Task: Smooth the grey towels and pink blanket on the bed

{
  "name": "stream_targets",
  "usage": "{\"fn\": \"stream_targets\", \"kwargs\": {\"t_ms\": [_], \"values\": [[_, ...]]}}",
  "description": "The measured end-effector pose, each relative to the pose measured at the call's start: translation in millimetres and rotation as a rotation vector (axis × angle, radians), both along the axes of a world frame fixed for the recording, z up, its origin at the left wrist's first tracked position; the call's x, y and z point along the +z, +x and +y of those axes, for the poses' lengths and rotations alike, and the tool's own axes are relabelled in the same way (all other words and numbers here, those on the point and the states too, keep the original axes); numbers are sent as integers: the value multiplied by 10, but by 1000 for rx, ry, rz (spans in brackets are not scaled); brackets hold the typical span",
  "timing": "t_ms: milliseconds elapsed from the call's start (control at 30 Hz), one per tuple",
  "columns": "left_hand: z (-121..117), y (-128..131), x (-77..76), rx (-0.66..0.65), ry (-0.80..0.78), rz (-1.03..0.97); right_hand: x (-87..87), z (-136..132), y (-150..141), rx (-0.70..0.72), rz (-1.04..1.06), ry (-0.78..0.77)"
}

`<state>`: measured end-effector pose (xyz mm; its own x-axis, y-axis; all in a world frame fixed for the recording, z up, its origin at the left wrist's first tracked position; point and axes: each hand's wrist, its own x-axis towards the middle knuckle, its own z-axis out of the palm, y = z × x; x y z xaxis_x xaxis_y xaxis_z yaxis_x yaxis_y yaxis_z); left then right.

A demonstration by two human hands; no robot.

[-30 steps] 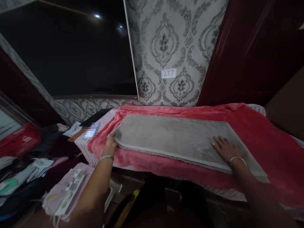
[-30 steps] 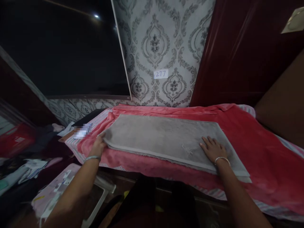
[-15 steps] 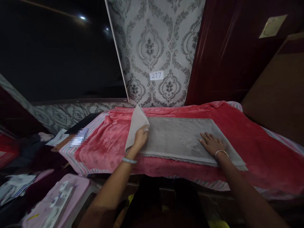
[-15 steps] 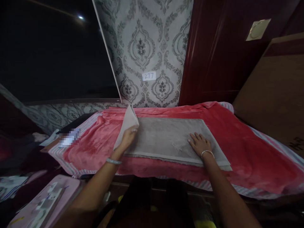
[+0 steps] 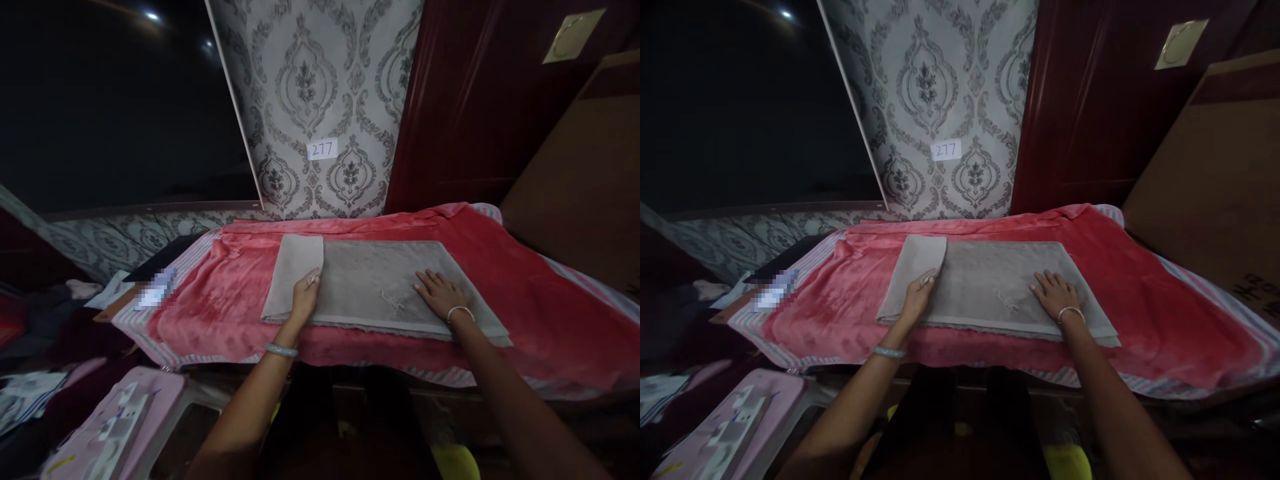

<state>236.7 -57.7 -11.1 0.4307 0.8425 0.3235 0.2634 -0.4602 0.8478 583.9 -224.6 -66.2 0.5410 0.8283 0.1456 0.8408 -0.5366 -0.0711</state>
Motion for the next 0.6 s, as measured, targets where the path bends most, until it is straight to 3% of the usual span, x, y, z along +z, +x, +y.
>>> {"fn": "stream_targets", "kwargs": {"t_ms": [67,167,267,400,500,600], "values": [[-95,43,-55,-32,52,3,25,-2,-18,-6,9,-16],[-355,71,-190,-135,252,327,45,-4,-47,-7,14,-24],[-550,59,-274,-137,412,583,36,-11,-37,-8,22,-8],[-571,37,-272,-127,446,634,131,8,10,-21,104,22],[-524,33,-276,-139,451,599,363,158,-107,-50,188,186],[-508,16,-301,-136,466,571,595,509,-478,21,479,441]]}}
